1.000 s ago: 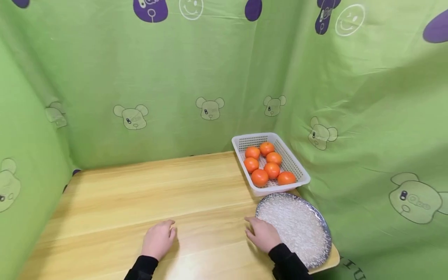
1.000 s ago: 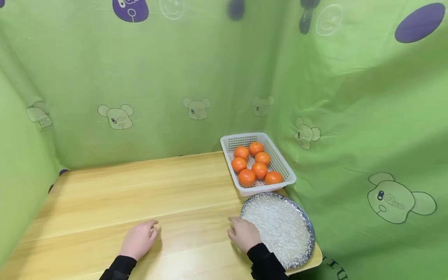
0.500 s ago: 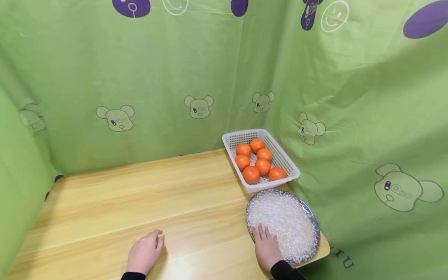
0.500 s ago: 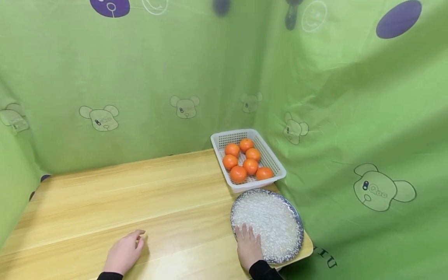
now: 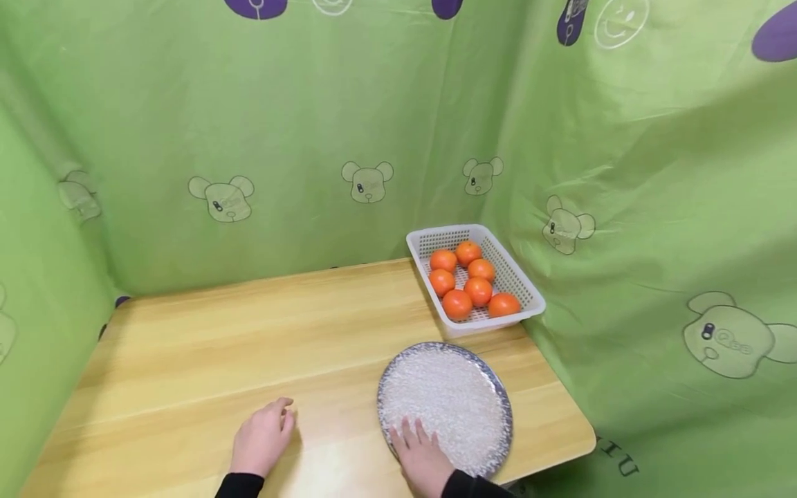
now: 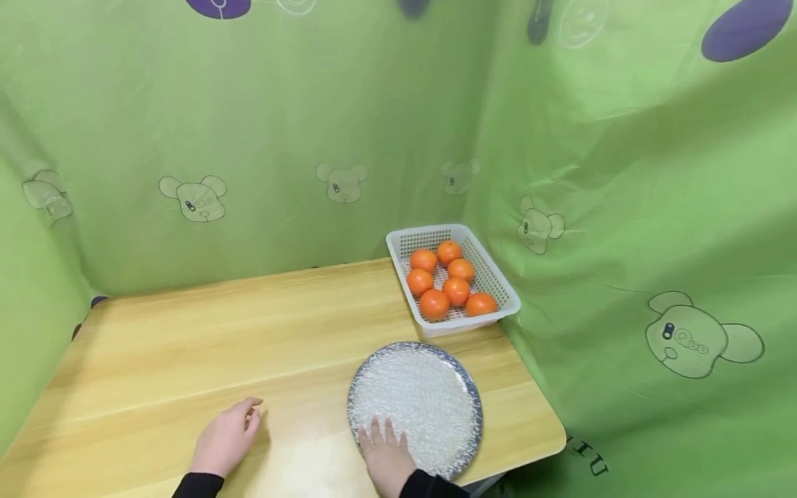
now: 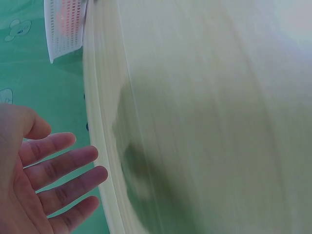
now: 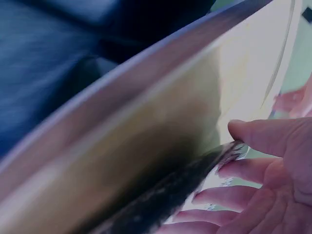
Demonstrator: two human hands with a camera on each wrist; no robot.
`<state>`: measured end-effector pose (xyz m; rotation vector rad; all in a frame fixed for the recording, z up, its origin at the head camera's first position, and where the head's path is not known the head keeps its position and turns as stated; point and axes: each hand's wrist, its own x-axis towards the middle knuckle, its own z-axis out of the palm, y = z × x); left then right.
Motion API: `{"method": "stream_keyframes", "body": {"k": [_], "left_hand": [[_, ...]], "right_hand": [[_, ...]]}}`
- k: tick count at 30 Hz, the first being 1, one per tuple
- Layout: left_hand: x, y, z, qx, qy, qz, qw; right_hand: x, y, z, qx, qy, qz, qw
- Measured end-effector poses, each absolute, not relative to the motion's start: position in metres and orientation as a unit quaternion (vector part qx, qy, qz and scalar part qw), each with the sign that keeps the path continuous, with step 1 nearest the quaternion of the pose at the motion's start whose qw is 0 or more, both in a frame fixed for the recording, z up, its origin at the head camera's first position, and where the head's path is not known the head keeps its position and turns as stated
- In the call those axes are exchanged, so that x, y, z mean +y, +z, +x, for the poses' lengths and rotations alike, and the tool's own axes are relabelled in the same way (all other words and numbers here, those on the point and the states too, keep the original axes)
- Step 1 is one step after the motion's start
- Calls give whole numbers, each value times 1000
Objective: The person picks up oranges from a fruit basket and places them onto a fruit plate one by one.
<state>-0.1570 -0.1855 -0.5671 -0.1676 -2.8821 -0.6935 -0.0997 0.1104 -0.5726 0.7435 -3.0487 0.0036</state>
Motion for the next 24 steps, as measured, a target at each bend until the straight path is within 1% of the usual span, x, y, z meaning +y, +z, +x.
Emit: {"method": "stream_keyframes", "body": {"k": [5,11,18,24], "left_hand": [[-193,-565,-162,-967,-230,-49,102],[-200,-564,-158,-968,-224,-38,105],[-204,-565,-151,-972,-219,-27,84],[-209,-567,-149,-972,-215,-21,95]], "right_hand": [[66,-568,-122,-962,-22,272,19],[26,-571,-157,-955,-42,292,-13],[-2,-572,-193,-953,-46,299,-29],[-16,-569,-211,-953,-37,298,-38]]}}
